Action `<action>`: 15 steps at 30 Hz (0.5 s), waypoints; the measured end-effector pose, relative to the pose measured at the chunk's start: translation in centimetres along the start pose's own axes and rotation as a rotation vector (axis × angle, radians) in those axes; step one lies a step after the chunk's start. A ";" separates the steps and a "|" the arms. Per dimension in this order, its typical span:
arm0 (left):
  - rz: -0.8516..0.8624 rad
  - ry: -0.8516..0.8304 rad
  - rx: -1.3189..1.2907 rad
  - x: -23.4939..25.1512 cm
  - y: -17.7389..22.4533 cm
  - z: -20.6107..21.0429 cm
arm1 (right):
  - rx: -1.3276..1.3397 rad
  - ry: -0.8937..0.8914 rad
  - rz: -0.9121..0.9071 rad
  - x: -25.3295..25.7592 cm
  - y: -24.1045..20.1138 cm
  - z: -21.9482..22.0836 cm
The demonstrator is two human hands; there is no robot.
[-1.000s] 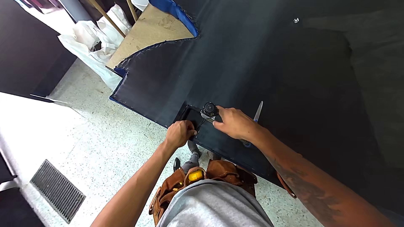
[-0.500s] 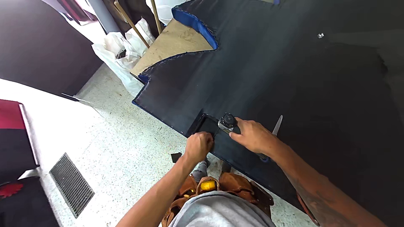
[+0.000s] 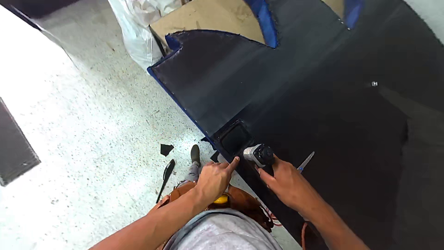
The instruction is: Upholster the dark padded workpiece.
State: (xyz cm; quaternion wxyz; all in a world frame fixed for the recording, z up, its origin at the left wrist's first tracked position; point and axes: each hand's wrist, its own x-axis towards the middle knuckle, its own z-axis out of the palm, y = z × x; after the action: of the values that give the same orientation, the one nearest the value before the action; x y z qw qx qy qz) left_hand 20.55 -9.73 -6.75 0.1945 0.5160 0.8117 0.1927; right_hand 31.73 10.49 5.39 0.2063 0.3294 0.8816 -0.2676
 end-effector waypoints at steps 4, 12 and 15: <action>0.016 0.005 -0.102 0.0 -0.6 0.2 | -0.036 0.016 -0.012 -0.4 -0.2 0.9; 0.110 0.039 -0.228 0.4 -2.6 0.5 | -0.115 0.073 -0.070 -0.3 -1.1 1.6; 0.075 0.062 -0.504 -0.3 -3.4 1.0 | -0.144 0.070 -0.066 -0.6 -1.5 1.7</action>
State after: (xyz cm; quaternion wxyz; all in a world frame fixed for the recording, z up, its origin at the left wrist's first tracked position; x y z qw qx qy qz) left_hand 18.63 -11.19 -9.33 0.2848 0.4748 0.7239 0.4117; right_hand 31.42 8.26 4.92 0.1895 0.2938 0.9156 -0.1986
